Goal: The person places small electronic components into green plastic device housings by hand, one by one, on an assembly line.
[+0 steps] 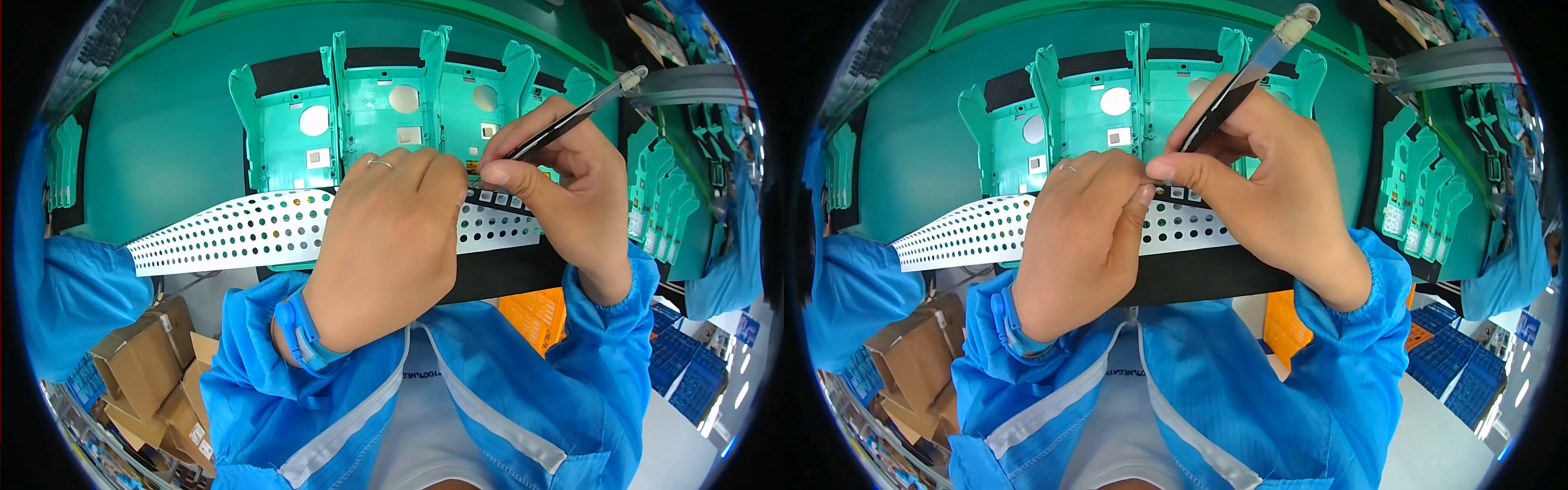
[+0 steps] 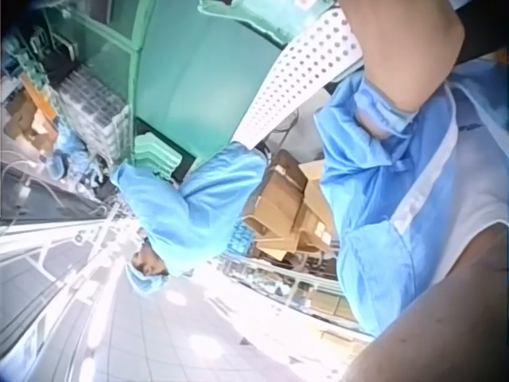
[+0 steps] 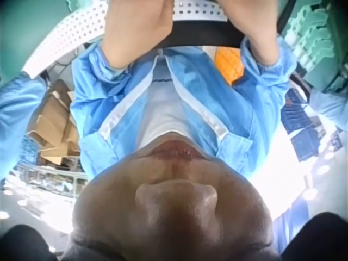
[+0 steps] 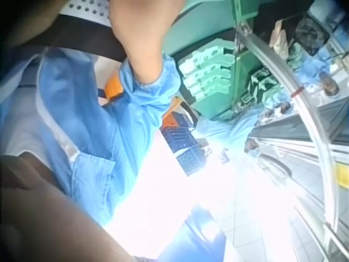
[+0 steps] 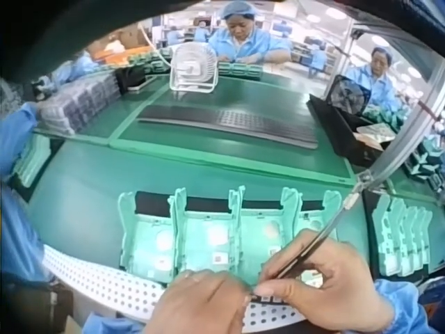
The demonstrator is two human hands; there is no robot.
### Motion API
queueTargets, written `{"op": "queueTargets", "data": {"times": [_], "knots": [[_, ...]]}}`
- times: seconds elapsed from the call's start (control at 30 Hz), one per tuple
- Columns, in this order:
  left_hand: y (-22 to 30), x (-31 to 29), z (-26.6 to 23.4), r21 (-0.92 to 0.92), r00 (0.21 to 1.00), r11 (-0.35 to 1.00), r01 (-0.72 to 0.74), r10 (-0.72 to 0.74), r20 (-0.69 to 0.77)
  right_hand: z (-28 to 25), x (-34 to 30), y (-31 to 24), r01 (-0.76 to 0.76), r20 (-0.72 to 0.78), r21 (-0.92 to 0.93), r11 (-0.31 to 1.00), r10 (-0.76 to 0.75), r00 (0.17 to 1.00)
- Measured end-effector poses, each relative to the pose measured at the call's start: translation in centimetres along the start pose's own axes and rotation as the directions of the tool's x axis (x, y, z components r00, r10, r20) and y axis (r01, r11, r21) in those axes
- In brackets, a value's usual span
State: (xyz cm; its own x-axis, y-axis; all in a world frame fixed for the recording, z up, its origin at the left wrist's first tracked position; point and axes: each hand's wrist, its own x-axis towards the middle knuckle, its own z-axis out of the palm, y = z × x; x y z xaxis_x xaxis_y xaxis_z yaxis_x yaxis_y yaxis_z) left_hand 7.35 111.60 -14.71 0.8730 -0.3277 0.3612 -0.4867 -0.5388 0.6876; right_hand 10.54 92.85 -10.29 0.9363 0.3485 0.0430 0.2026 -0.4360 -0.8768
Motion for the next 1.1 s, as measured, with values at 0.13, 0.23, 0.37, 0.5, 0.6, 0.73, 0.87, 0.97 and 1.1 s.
{"op": "queueTargets", "data": {"times": [0.13,0.23,0.37,0.5,0.6,0.73,0.87,0.97,1.1], "knots": [[-0.2,-0.1,0.0,-0.018,1.000,1.000,-0.015,0.014,-0.019,0.2,0.1,-0.2,0.017,0.025,-0.049,0.999,-0.016,1.000],[-0.2,-0.1,0.0,-0.017,1.000,1.000,-0.019,0.019,-0.017,0.2,0.2,-0.2,0.017,0.060,-0.054,0.998,-0.013,0.998],[-0.3,-0.2,-0.2,0.016,0.999,0.999,-0.032,0.032,0.012,0.5,0.2,-0.1,0.023,0.049,-0.042,0.999,-0.021,0.999],[-0.2,-0.3,-0.4,0.014,0.999,0.999,-0.035,0.035,0.012,0.6,0.0,-0.2,0.151,0.060,-0.054,0.987,-0.148,0.987],[-0.1,-0.3,-0.7,-0.024,0.999,1.000,-0.010,0.011,0.046,0.3,0.1,1.4,0.726,0.217,-0.377,0.575,-0.707,0.673],[0.1,-0.3,-1.1,0.007,0.998,1.000,0.027,-0.027,0.057,0.9,-0.5,0.3,0.829,0.179,-0.215,0.516,-0.814,0.553],[3.1,-0.8,-2.0,0.280,0.996,0.960,0.016,-0.041,0.085,-1.2,2.8,1.7,0.543,-0.170,-0.180,0.820,-0.570,0.804],[3.8,-1.7,-2.6,0.544,0.998,0.839,0.027,0.011,-0.067,-2.3,6.4,3.6,0.327,-0.242,-0.271,0.905,-0.393,0.887],[2.6,-1.8,-3.9,0.451,0.996,0.891,0.050,-0.076,0.039,-0.9,8.1,4.7,0.110,-0.341,-0.264,0.958,-0.200,0.919]]}}
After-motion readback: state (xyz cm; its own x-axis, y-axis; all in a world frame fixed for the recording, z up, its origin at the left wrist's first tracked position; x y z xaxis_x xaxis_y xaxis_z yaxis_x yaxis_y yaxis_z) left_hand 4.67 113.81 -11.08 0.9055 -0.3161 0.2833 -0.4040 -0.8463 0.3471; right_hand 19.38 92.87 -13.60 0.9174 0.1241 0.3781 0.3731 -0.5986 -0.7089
